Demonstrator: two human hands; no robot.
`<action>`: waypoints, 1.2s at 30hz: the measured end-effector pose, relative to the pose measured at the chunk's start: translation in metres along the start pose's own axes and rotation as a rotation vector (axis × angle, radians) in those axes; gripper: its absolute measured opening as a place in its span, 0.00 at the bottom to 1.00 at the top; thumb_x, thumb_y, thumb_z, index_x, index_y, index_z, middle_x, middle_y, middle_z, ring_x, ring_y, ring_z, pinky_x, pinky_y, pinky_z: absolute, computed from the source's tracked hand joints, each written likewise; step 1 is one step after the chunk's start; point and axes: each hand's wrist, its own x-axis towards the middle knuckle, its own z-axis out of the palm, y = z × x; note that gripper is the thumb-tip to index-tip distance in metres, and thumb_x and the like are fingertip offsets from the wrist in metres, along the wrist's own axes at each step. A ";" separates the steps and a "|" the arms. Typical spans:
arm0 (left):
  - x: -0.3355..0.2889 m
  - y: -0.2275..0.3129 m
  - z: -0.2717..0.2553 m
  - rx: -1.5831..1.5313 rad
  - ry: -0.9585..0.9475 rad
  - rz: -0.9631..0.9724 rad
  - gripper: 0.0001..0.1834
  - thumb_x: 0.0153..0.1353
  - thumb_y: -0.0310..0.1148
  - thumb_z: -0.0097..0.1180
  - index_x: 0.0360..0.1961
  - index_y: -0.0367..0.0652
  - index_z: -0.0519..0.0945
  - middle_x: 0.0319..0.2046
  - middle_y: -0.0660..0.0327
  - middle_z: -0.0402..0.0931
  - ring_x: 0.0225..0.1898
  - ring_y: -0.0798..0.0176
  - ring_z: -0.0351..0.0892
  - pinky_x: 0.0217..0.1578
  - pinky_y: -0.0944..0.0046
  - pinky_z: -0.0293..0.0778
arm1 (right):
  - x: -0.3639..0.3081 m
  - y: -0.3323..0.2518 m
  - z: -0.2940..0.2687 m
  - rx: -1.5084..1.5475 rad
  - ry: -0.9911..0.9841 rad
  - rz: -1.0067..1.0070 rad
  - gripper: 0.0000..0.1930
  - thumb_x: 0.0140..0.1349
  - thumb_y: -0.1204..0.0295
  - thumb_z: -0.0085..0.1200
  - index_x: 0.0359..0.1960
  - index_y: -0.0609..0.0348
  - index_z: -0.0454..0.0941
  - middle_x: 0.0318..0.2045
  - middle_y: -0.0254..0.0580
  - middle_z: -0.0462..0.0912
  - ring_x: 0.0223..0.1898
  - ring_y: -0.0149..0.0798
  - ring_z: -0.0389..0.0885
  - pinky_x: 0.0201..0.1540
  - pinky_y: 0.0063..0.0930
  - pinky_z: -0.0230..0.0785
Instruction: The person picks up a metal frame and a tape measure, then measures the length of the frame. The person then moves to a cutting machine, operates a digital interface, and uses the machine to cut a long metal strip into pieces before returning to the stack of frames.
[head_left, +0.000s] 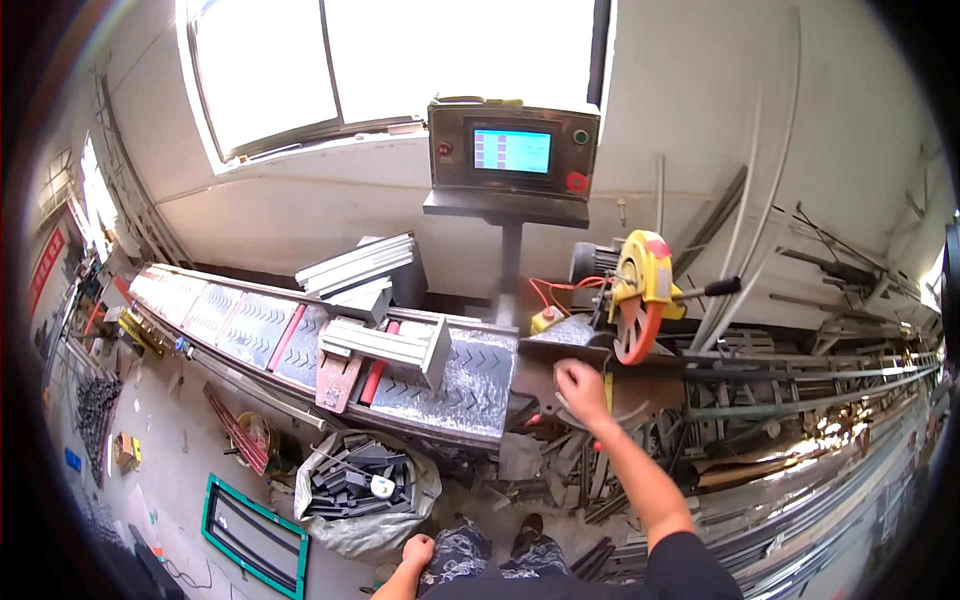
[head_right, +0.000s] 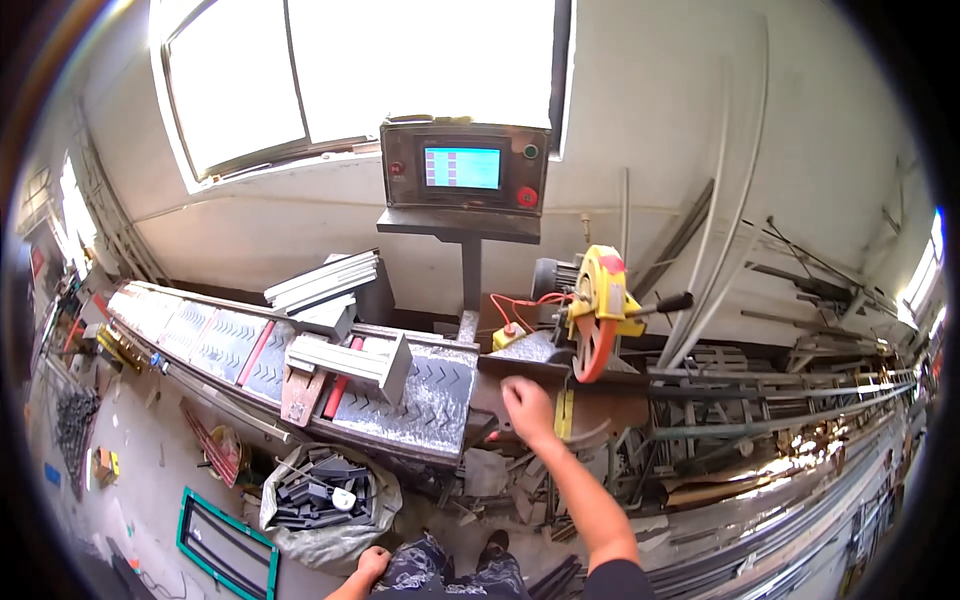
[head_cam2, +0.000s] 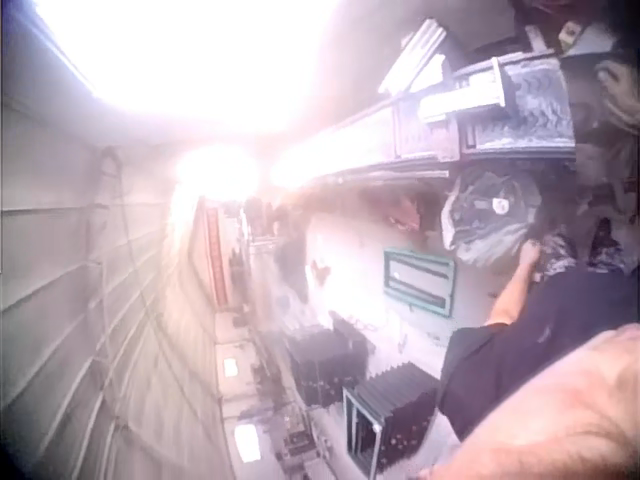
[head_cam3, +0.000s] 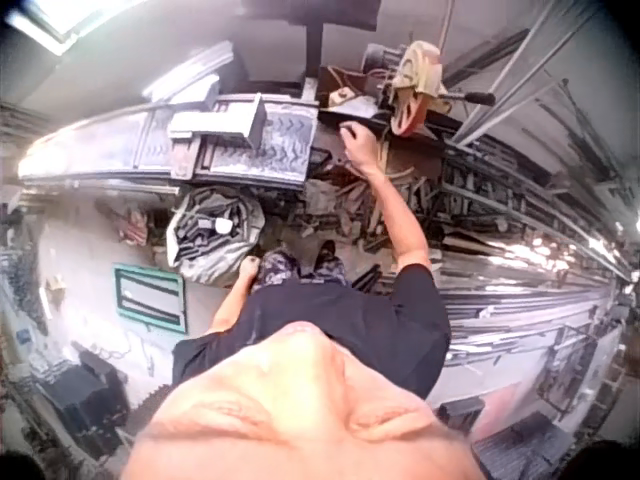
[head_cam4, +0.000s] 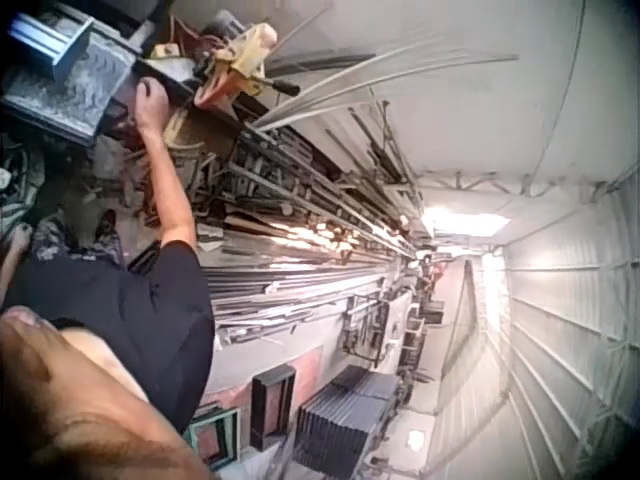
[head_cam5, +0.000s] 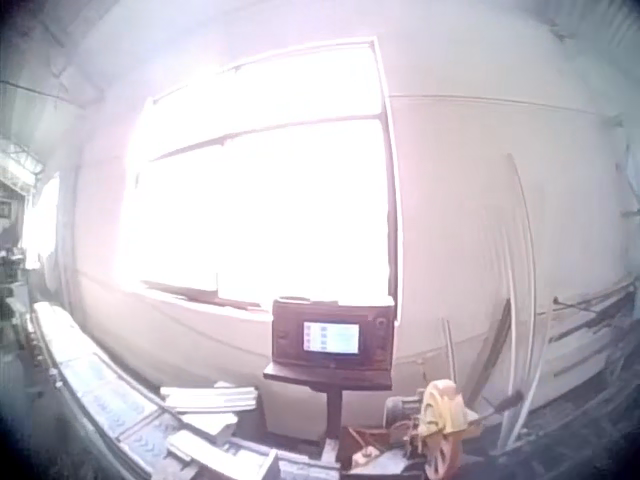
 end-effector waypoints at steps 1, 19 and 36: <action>0.007 -0.010 -0.011 -0.287 -0.037 -0.106 0.12 0.59 0.38 0.56 0.37 0.43 0.83 0.34 0.52 0.84 0.35 0.54 0.85 0.35 0.56 0.78 | 0.046 -0.028 0.012 -0.092 -0.055 -0.013 0.11 0.63 0.66 0.52 0.38 0.62 0.81 0.35 0.52 0.82 0.39 0.55 0.81 0.41 0.40 0.72; 0.183 0.044 -0.096 -0.763 -0.263 -0.323 0.08 0.62 0.32 0.53 0.31 0.38 0.78 0.25 0.54 0.82 0.25 0.54 0.84 0.21 0.58 0.79 | 0.358 -0.058 0.057 -0.852 0.396 -0.502 0.25 0.61 0.61 0.55 0.60 0.52 0.73 0.17 0.40 0.76 0.20 0.44 0.76 0.24 0.38 0.70; 0.204 0.104 -0.090 -0.716 -0.308 -0.354 0.09 0.64 0.30 0.52 0.36 0.34 0.80 0.30 0.53 0.82 0.27 0.57 0.83 0.24 0.62 0.80 | 0.393 -0.082 0.098 -0.797 0.340 -0.873 0.26 0.50 0.74 0.58 0.55 0.53 0.79 0.16 0.34 0.71 0.20 0.37 0.73 0.25 0.31 0.67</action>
